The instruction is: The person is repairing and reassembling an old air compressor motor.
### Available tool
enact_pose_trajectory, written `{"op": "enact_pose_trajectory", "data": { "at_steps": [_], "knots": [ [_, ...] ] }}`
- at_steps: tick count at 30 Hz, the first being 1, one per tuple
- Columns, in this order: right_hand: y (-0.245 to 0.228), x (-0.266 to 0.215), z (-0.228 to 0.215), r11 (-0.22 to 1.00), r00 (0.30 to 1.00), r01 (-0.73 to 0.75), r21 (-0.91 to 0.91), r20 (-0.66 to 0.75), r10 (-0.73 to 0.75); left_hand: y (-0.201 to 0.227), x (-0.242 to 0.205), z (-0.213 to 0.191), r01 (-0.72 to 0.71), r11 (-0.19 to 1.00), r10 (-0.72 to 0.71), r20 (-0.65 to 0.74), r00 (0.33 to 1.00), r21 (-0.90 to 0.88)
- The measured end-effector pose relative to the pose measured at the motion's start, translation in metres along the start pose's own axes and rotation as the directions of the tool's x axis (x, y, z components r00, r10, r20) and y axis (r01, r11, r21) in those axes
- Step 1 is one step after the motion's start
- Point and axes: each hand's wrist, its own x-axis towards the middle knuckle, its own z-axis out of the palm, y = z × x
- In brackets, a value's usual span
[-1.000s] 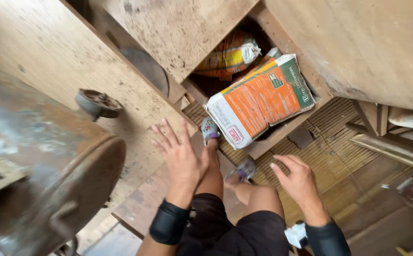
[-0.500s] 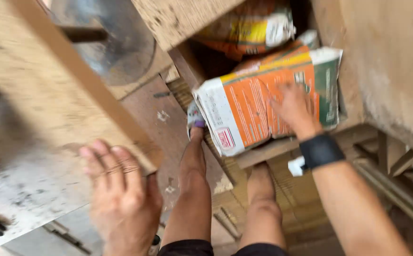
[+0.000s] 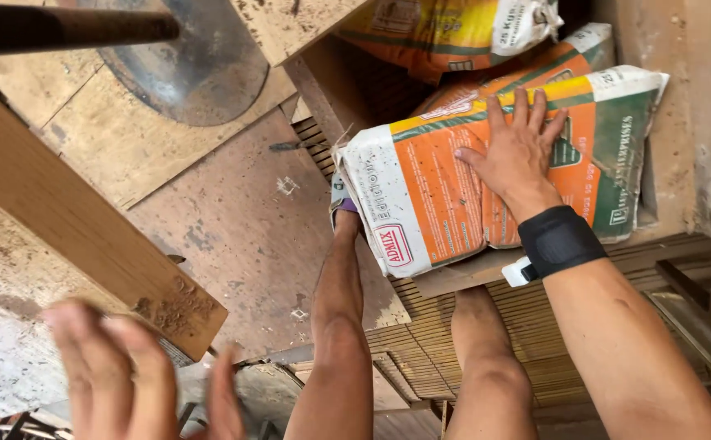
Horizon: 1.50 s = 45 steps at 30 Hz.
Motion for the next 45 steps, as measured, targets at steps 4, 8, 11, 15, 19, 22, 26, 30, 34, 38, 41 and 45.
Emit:
{"op": "enact_pose_trajectory", "data": {
  "at_steps": [4, 8, 11, 15, 19, 22, 26, 30, 34, 38, 41, 45],
  "knots": [
    [0.012, -0.011, 0.013, 1.000, 1.000, -0.005, 0.031, -0.005, 0.005, 0.060, 0.006, 0.017, -0.163, 0.970, 0.148, -0.093, 0.985, -0.180],
    [0.018, -0.032, 0.000, 0.993, 0.999, -0.038, 0.113, -0.022, 0.041, 0.119, 0.070, 0.061, -0.065, 0.743, 0.050, -0.041, 0.998, -0.666],
    [0.037, -0.049, -0.009, 0.963, 0.970, -0.243, 0.118, 0.035, 0.240, 0.134, 0.131, 0.163, 0.054, 0.728, -0.022, 0.055, 0.998, -0.684],
    [0.063, -0.061, 0.002, 0.968, 0.972, -0.235, 0.083, 0.037, 0.232, 0.134, 0.239, 0.307, -0.016, 0.901, 0.041, 0.047, 0.998, -0.434],
    [0.069, -0.065, 0.009, 0.973, 0.974, -0.222, 0.061, 0.063, 0.218, 0.123, 0.306, 0.354, -0.052, 0.956, 0.148, 0.320, 0.936, -0.290],
    [0.069, -0.059, 0.008, 0.980, 0.985, -0.172, 0.098, 0.006, 0.173, 0.121, 0.332, 0.361, -0.015, 0.981, 0.129, 0.594, 0.794, -0.193],
    [0.063, -0.061, 0.006, 0.972, 0.974, -0.221, 0.078, 0.064, 0.216, 0.119, 0.331, 0.384, -0.042, 0.998, 0.068, 0.759, 0.648, -0.053],
    [0.061, -0.055, 0.006, 0.976, 0.980, -0.198, 0.095, 0.022, 0.197, 0.127, 0.329, 0.398, -0.353, 0.936, 0.209, 0.794, 0.571, 0.007],
    [0.061, -0.061, 0.005, 0.967, 0.970, -0.245, 0.076, 0.025, 0.244, 0.139, 0.322, 0.439, -0.572, 0.820, 0.316, 0.822, 0.473, 0.014],
    [0.059, -0.055, 0.006, 0.967, 0.970, -0.241, 0.076, 0.035, 0.239, 0.153, 0.332, 0.466, -0.663, 0.748, 0.311, 0.870, 0.382, 0.024],
    [0.059, -0.059, 0.007, 0.967, 0.970, -0.244, 0.071, 0.032, 0.243, 0.162, 0.319, 0.507, -0.635, 0.773, 0.317, 0.873, 0.371, -0.011],
    [0.058, -0.055, 0.005, 0.969, 0.972, -0.235, 0.073, -0.003, 0.236, 0.154, 0.317, 0.587, -0.546, 0.838, 0.291, 0.840, 0.459, 0.008]
  ]
}}
